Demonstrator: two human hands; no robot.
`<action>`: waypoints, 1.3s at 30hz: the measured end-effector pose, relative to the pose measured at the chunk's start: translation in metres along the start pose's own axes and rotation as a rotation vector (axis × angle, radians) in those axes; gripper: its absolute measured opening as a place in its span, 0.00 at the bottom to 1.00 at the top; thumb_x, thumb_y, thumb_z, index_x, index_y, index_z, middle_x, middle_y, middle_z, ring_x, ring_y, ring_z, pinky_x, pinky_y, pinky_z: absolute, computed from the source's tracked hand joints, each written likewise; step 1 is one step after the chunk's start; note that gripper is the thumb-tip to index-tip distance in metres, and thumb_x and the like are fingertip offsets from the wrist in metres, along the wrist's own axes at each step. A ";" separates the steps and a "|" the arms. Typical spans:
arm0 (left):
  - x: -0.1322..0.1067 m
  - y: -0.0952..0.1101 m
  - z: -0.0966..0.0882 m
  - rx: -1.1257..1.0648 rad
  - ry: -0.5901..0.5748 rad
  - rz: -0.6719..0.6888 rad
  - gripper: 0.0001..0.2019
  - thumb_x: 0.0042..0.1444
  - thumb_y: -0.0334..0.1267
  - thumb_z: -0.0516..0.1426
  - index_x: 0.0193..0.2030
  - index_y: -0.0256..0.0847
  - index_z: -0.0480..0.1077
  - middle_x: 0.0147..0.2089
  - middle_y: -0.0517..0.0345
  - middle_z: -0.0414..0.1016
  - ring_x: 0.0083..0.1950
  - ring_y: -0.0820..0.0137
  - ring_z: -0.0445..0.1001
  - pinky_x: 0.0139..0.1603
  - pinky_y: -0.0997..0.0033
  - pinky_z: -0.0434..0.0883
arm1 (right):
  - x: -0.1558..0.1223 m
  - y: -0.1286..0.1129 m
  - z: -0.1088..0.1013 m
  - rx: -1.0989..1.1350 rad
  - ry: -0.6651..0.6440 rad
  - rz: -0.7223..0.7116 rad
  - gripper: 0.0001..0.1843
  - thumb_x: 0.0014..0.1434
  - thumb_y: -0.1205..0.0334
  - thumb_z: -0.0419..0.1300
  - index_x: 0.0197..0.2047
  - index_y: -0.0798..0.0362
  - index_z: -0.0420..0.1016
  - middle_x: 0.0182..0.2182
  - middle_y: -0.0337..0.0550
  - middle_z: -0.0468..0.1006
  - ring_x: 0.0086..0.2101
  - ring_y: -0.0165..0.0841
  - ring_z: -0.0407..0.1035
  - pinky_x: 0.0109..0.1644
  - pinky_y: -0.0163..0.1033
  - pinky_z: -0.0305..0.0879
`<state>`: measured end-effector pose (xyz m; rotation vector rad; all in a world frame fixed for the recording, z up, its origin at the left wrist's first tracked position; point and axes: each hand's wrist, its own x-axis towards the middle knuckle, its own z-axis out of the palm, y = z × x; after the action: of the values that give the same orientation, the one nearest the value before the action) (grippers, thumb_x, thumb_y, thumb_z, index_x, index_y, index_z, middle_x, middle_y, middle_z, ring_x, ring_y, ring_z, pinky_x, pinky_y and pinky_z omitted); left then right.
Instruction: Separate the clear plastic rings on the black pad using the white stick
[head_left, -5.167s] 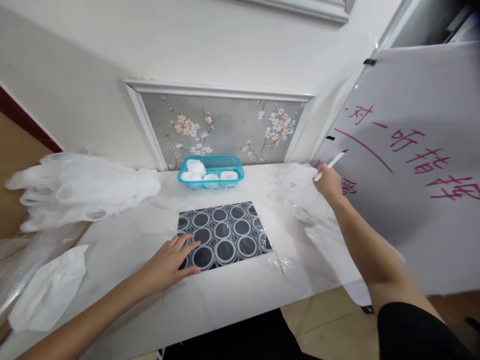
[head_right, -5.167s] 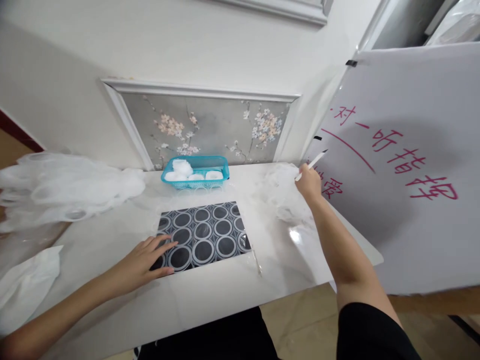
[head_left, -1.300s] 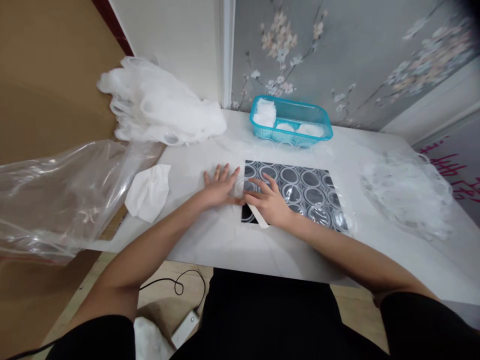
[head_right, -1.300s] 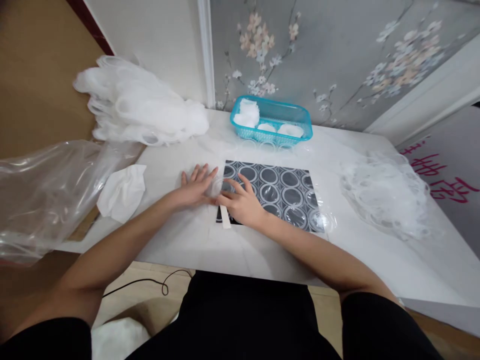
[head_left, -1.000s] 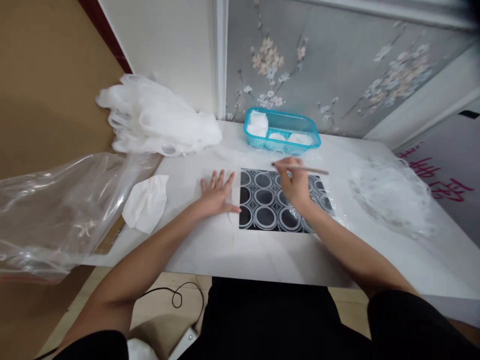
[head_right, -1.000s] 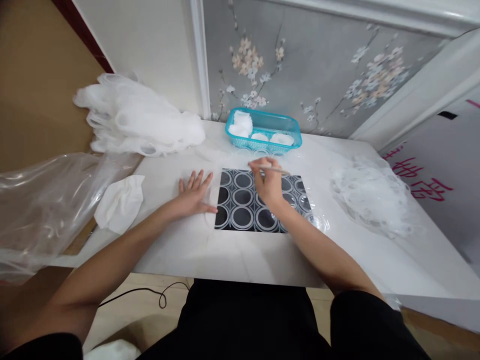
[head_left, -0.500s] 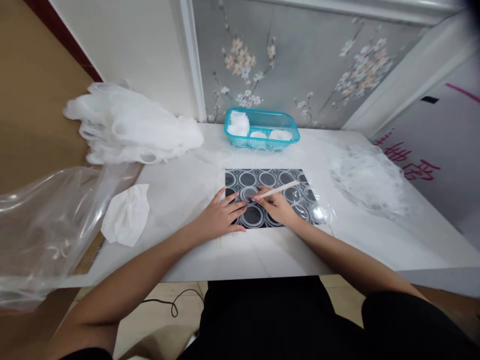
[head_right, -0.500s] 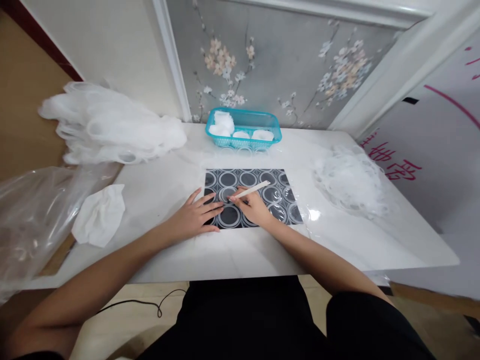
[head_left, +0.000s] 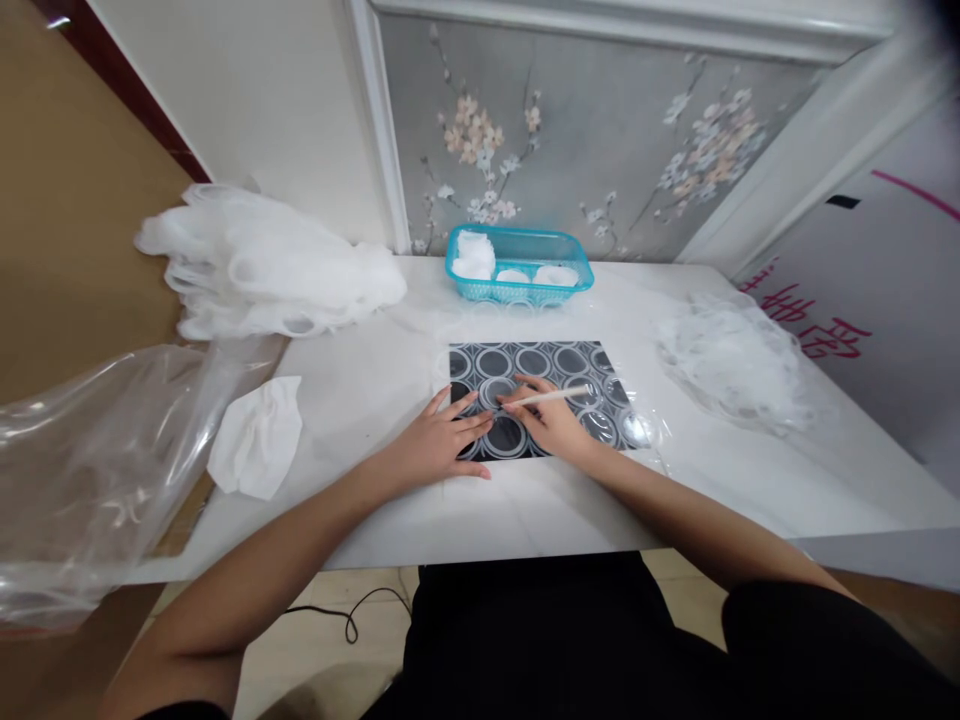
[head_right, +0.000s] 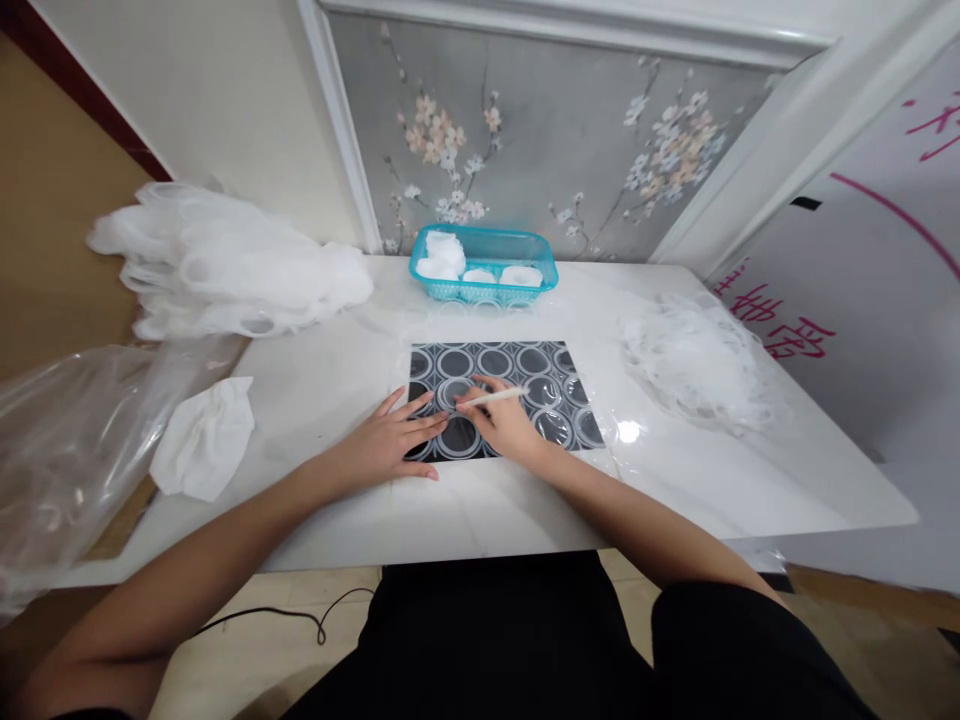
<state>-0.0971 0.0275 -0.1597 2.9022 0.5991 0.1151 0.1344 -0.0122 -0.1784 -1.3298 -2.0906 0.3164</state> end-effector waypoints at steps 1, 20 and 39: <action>0.000 0.000 -0.001 -0.014 -0.017 0.003 0.37 0.56 0.66 0.46 0.67 0.46 0.56 0.66 0.55 0.59 0.73 0.58 0.41 0.69 0.46 0.33 | 0.000 -0.002 0.000 -0.102 -0.023 -0.066 0.11 0.64 0.62 0.52 0.41 0.47 0.76 0.42 0.42 0.80 0.58 0.43 0.62 0.63 0.58 0.51; 0.051 0.040 0.000 0.084 0.060 0.061 0.36 0.59 0.64 0.43 0.64 0.42 0.60 0.67 0.53 0.59 0.71 0.54 0.48 0.69 0.48 0.45 | -0.026 0.036 -0.035 0.231 0.146 0.233 0.18 0.63 0.49 0.51 0.34 0.52 0.75 0.32 0.43 0.77 0.37 0.38 0.72 0.46 0.45 0.68; 0.054 0.039 0.004 0.025 0.013 0.033 0.33 0.56 0.64 0.47 0.59 0.44 0.68 0.61 0.55 0.68 0.68 0.56 0.55 0.69 0.51 0.47 | -0.024 0.037 -0.037 0.188 0.127 0.142 0.16 0.65 0.54 0.51 0.32 0.51 0.75 0.31 0.40 0.79 0.38 0.35 0.74 0.62 0.50 0.57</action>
<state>-0.0325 0.0130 -0.1541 2.9386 0.5588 0.1313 0.1911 -0.0212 -0.1777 -1.3514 -1.8189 0.4643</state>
